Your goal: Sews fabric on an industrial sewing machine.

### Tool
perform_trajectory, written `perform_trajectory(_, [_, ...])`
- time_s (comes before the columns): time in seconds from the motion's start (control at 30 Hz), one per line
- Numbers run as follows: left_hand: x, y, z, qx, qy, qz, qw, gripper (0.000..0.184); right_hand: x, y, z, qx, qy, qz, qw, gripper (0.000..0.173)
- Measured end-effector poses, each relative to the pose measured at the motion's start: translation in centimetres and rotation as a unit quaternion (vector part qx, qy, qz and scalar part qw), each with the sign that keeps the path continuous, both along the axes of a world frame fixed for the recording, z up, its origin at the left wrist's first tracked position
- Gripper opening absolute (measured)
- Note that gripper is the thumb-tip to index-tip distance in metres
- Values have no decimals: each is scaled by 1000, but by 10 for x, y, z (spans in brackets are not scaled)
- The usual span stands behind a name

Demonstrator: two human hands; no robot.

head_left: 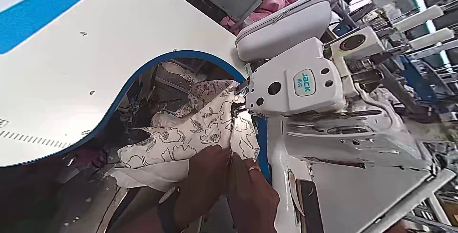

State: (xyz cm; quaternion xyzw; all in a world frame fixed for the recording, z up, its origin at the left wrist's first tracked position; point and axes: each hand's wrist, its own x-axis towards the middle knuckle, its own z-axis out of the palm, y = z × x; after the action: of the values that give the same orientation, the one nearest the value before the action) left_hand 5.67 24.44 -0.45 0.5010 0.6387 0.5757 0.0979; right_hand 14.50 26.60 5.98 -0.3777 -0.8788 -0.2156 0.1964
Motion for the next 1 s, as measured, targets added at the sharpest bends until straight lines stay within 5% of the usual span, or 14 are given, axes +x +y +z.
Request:
perform_trajectory(0.1, [-12, 4, 14, -99, -77, -94, 988, 25, 17, 8, -24, -35, 129, -6, 991, 21])
perform_trajectory(0.17, [-29, -8, 25, -201, -158, -246, 935, 40, 43, -2, -37, -126, 243, -9, 962, 20])
perform_trajectory(0.23, [-36, -12, 23, -214, -175, -306, 911, 49, 45, -4, -29, -171, 281, 15, 944, 18])
perform_trajectory(0.43, [-23, -14, 13, -117, -69, -139, 981, 31, 5, -3, 0, -82, 34, 19, 996, 16])
perform_trajectory(0.67, [-26, 7, 11, -110, -46, -81, 990, 23, -6, 21, -13, -80, 55, 9, 995, 19])
perform_trajectory(0.8, [-16, -27, 23, -105, 44, -57, 992, 16, 32, 15, -16, -150, 56, -53, 986, 17])
perform_trajectory(0.83, [-12, -35, 20, -101, 64, -57, 991, 15, 40, 17, -14, -219, 12, -89, 971, 14])
perform_trajectory(0.9, [-12, -43, 22, -150, 41, -100, 983, 19, 43, 38, -12, -455, -152, -184, 858, 22])
perform_trajectory(0.93, [-14, -41, 26, -182, 14, -122, 976, 23, 47, 57, -25, -538, -224, -179, 793, 26])
perform_trajectory(1.0, [-9, -38, 27, -185, -3, -129, 974, 26, 80, 85, -58, -633, -225, -85, 736, 36])
